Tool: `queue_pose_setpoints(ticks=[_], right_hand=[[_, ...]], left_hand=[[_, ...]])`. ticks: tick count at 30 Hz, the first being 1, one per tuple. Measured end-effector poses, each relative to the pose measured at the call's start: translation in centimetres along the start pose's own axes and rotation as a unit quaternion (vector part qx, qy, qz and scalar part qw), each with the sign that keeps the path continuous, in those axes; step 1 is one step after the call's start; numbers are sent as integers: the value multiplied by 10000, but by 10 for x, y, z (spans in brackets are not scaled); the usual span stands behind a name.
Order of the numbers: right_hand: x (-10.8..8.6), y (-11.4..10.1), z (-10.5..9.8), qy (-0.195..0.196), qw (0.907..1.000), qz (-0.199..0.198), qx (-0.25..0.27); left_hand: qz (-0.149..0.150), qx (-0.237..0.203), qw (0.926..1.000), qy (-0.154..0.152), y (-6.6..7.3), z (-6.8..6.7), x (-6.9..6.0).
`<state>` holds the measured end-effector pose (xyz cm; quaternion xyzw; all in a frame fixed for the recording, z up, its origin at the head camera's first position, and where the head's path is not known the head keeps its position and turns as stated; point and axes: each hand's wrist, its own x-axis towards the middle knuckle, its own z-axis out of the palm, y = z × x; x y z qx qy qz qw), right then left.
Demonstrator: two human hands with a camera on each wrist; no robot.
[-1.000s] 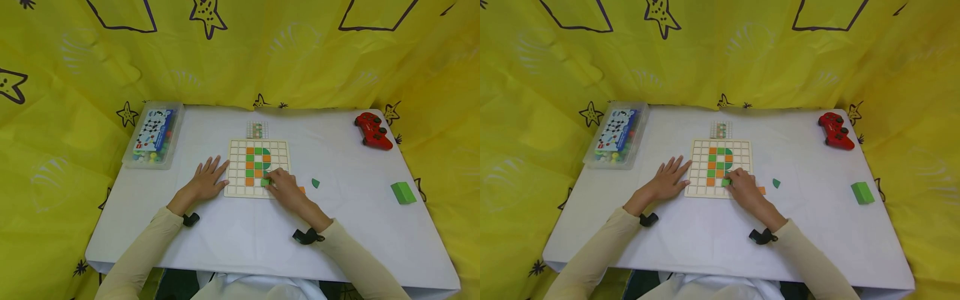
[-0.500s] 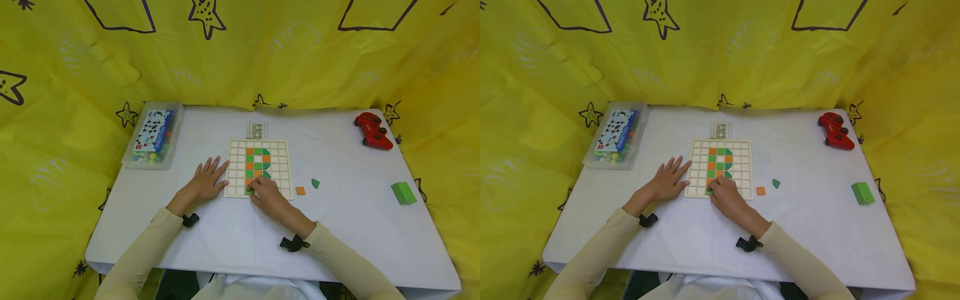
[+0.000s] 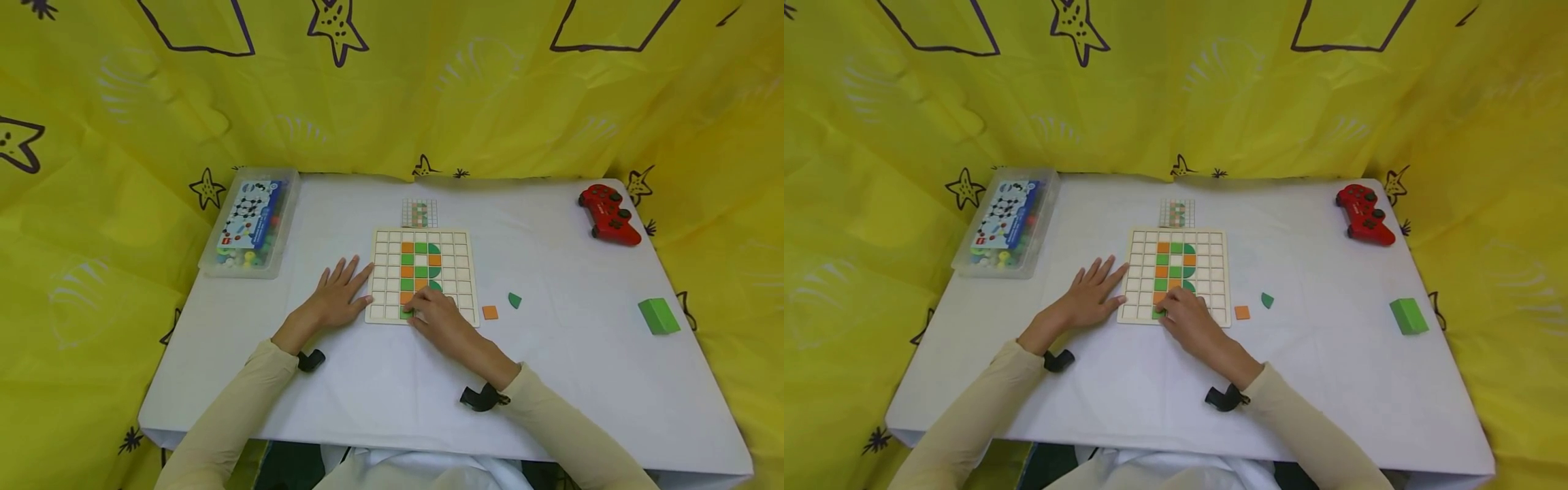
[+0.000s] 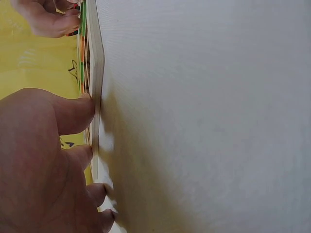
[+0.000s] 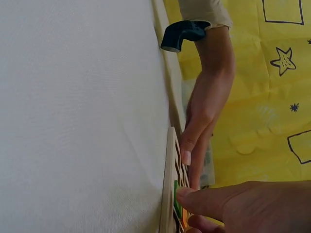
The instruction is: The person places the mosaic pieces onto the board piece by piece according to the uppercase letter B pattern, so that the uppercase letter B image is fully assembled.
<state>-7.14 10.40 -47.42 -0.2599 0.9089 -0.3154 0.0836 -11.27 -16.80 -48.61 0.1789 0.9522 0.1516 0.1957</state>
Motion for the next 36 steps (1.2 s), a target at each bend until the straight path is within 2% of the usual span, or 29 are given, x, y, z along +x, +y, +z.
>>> queue_pose_setpoints(ticks=[4, 10, 14, 18, 23, 30, 36], right_hand=[[-11, 14, -10, -123, 9996, 212, 134], [-34, 43, -35, -127, 9954, 947, 122], [-50, 54, -54, -59, 9905, 1374, 28], [-61, 61, -63, 23, 9870, 1608, -22], [-66, 68, -64, 73, 9855, 1693, 40], [-70, 74, -65, 156, 9867, 1592, 302], [-67, 76, -64, 240, 9864, 1596, 301]], left_hand=[[-14, -5, 10000, -43, 2, -1, -1], [-38, -2, 10000, -78, 3, -2, -2], [-31, 19, 10000, -59, 2, -1, -2], [-7, -10, 10000, -41, 2, -2, -2], [31, -37, 10000, -46, 2, -2, -2], [38, -74, 10000, -15, 3, -3, -2], [8, -47, 10000, -62, 2, -4, -2]])
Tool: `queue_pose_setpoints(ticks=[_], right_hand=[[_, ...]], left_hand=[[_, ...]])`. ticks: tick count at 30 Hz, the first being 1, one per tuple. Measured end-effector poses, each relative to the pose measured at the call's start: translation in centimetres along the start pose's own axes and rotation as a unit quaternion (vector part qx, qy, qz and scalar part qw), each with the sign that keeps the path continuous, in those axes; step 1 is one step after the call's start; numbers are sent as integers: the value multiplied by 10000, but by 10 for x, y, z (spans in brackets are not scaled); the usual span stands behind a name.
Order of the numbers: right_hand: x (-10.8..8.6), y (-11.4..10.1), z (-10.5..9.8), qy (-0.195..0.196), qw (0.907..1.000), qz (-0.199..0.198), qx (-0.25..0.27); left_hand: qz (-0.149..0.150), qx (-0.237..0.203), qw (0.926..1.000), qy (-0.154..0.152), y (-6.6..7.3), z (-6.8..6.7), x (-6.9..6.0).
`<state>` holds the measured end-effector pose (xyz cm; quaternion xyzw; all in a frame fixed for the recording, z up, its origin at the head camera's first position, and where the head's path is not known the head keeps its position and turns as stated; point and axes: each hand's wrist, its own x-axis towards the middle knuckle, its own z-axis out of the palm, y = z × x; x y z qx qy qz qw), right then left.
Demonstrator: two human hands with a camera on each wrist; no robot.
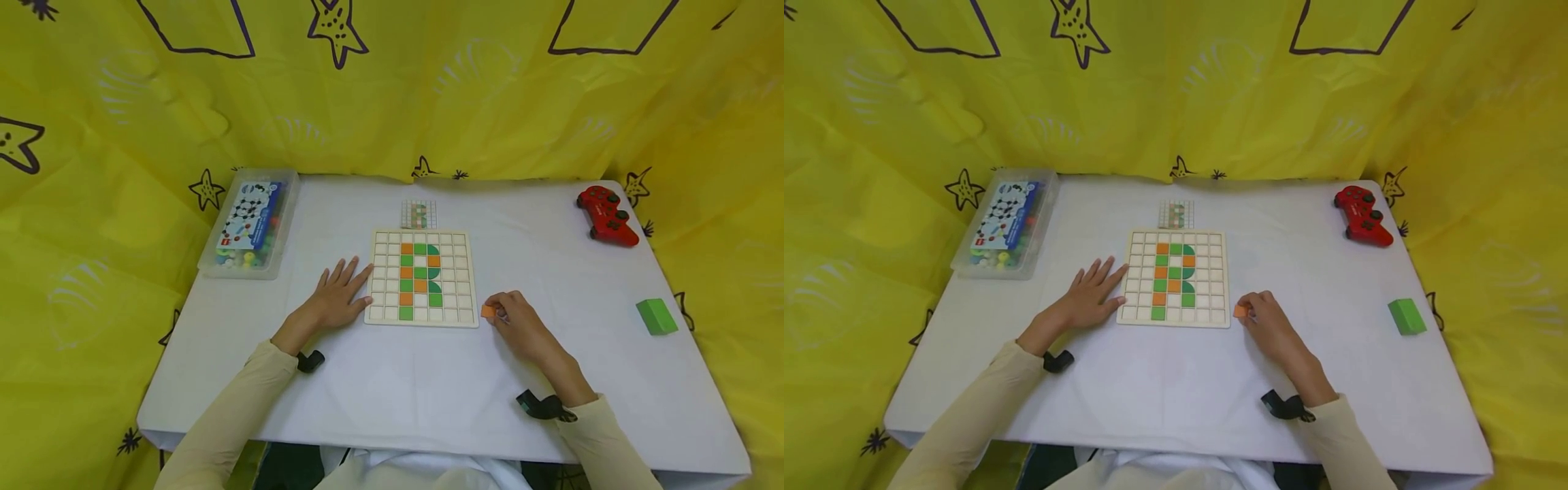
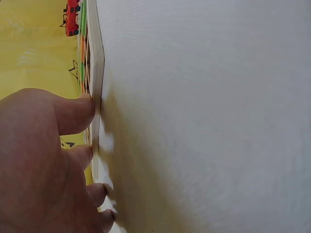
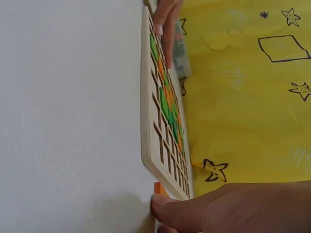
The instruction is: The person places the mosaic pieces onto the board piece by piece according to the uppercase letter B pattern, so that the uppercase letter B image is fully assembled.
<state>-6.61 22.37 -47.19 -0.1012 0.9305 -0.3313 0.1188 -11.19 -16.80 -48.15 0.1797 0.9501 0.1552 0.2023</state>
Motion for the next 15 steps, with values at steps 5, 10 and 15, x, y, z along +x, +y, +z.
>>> queue_pose_setpoints(ticks=[5, 10, 15], right_hand=[[6, -3, 1, 188, 9997, 13, -145], [16, -9, 0, 340, 9992, 158, -160], [26, -19, 3, 307, 9994, 187, -25]], left_hand=[[-2, 27, 10000, 0, -1, 2, 0], [12, -36, 10000, 13, -1, 2, 1], [15, -83, 10000, 37, -1, 2, 0]])
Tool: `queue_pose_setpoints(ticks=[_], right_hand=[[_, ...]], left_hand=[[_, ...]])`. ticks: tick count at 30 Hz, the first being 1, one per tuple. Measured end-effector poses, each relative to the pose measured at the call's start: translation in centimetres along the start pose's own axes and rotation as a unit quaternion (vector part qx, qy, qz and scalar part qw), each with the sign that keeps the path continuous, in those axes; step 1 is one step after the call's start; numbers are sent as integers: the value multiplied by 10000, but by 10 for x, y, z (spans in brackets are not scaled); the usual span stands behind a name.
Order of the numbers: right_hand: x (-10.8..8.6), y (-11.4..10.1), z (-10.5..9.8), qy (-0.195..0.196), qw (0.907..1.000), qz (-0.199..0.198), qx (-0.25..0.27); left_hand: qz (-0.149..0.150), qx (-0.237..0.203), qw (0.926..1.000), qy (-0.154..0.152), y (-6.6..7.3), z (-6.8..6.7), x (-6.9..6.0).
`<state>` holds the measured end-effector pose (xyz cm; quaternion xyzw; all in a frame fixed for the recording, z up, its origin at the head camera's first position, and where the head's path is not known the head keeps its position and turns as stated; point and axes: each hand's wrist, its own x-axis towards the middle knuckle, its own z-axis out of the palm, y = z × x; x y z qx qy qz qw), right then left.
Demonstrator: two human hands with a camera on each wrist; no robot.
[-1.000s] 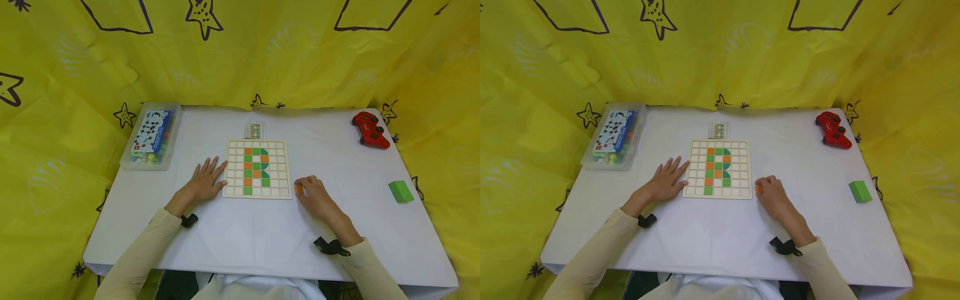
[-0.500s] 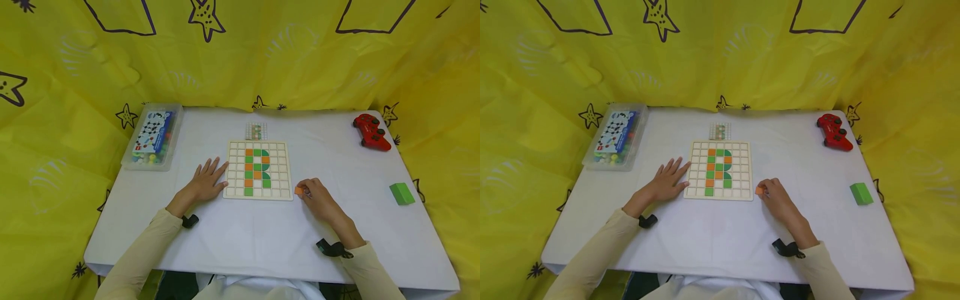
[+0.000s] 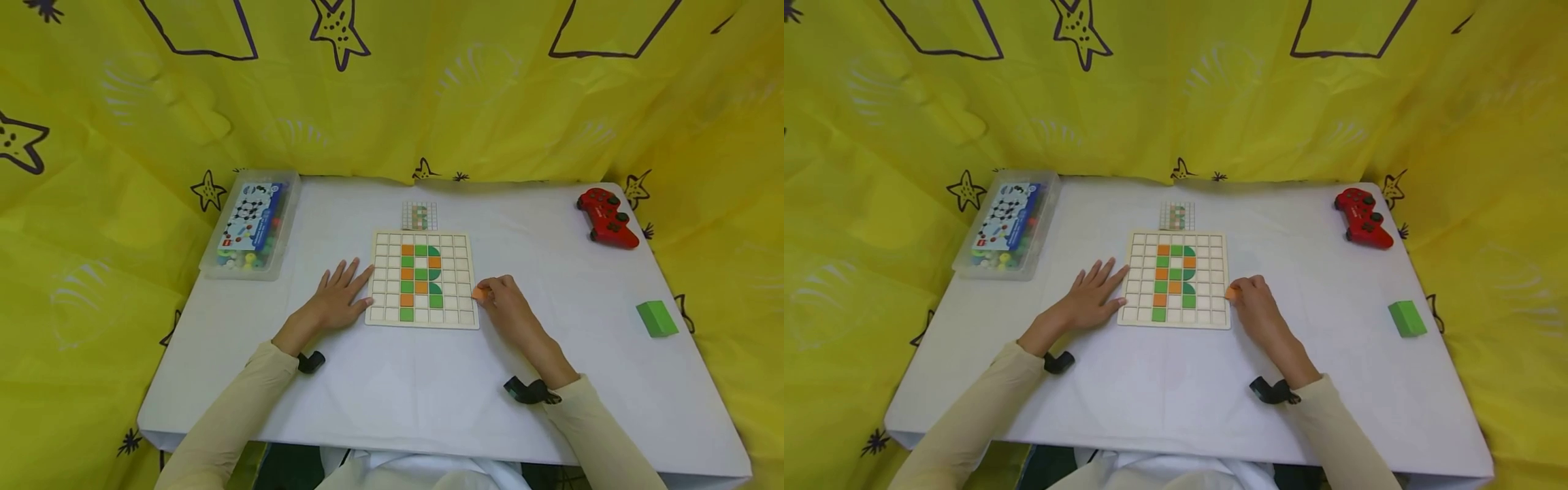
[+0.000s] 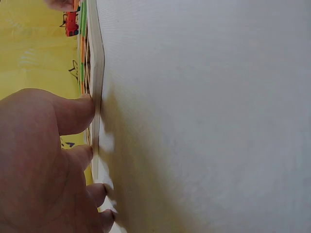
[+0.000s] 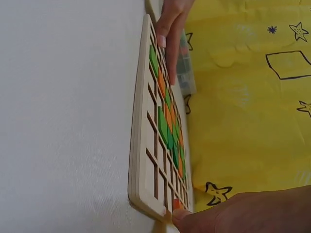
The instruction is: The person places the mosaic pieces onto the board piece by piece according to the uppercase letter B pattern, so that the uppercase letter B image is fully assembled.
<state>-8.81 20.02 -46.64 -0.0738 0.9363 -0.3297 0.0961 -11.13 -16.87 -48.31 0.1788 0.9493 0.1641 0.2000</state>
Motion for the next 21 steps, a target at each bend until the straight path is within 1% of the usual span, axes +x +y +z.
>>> queue_pose_setpoints(ticks=[4, 8, 11, 16, 21], right_hand=[[6, -9, 8, -102, 9999, -60, 6], [8, -20, 18, -193, 9995, -239, 33], [8, -30, 27, -236, 9986, -473, 80], [6, -45, 43, -208, 9948, -985, 146], [2, -48, 57, -147, 9881, -1528, 78]], left_hand=[[-5, 14, 10000, -1, 0, 1, 0], [-20, 49, 10000, 5, 0, 1, 0], [-29, 55, 10000, -1, 0, 1, 0], [-46, 70, 10000, -2, 1, 0, 0], [-78, 79, 9999, 8, 2, 0, 0]])
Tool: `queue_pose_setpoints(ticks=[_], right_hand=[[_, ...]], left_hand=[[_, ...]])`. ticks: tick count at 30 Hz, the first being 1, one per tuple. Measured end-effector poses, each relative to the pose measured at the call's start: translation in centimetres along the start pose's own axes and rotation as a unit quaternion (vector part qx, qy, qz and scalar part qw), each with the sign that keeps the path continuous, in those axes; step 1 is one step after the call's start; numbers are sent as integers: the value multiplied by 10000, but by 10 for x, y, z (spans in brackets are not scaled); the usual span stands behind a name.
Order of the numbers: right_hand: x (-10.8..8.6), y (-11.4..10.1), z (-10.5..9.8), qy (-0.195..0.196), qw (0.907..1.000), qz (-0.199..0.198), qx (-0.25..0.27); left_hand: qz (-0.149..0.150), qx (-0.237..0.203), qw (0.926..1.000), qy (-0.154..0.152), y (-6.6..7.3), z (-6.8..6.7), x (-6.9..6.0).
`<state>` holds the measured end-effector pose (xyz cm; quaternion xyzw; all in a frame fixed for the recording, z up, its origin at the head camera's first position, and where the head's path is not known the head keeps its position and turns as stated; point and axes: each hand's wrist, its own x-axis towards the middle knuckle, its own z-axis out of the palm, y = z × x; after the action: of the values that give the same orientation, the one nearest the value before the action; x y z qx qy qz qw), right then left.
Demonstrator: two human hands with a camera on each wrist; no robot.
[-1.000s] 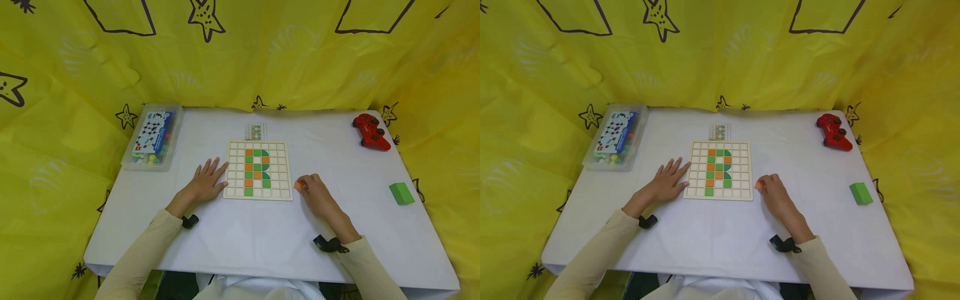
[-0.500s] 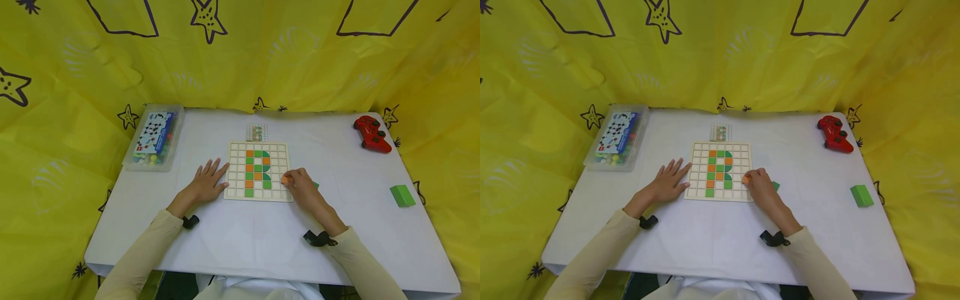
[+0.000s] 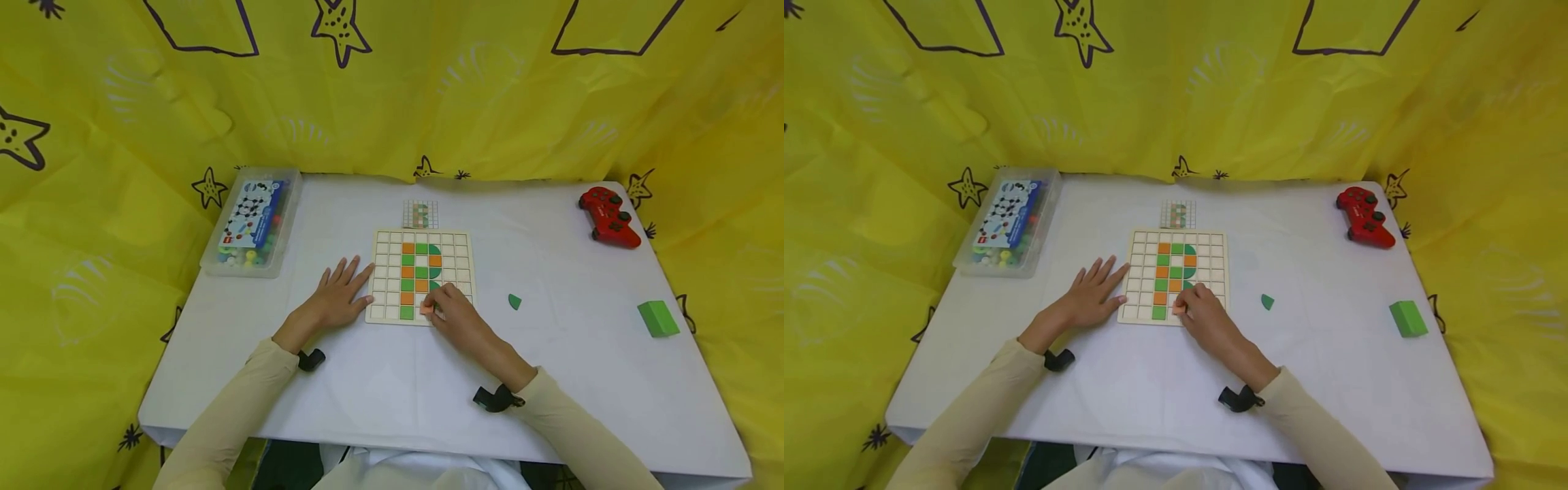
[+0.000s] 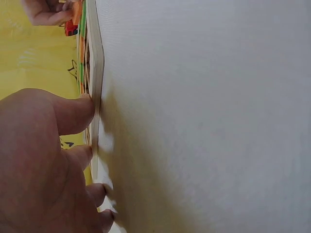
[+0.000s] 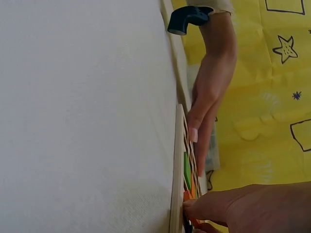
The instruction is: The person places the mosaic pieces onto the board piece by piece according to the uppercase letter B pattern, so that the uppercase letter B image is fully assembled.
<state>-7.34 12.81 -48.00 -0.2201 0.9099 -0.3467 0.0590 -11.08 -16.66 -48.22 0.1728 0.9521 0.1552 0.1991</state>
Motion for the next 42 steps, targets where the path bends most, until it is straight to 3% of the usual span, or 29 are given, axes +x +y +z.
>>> queue_pose_setpoints(ticks=[4, 17, 20, 25, 29, 33, 37, 42], right_hand=[[-2, -3, 6, 16, 9994, -267, -197], [-8, -5, 3, 71, 9985, -433, -341], [-10, 0, -7, -83, 9996, -108, -236], [-16, 20, -37, -138, 9956, 883, -277], [-24, 38, -67, 39, 9830, 1612, -884], [-32, 51, -92, -46, 9679, 2151, -1298], [-37, 59, -99, -370, 9633, 2304, -1326], [-33, 65, -87, -319, 9739, 1809, -1329]], left_hand=[[-6, 0, 10000, -4, 1, -1, -1], [-16, -14, 10000, -28, 0, 0, 0], [4, -26, 10000, -14, -1, 0, 1], [1, -48, 10000, -71, -1, -1, 0], [3, -54, 10000, -78, 0, -1, 0], [12, -27, 10000, -86, -1, -1, 0], [26, 17, 9999, -111, -1, 0, 0], [26, 16, 10000, -74, -1, 1, 1]])
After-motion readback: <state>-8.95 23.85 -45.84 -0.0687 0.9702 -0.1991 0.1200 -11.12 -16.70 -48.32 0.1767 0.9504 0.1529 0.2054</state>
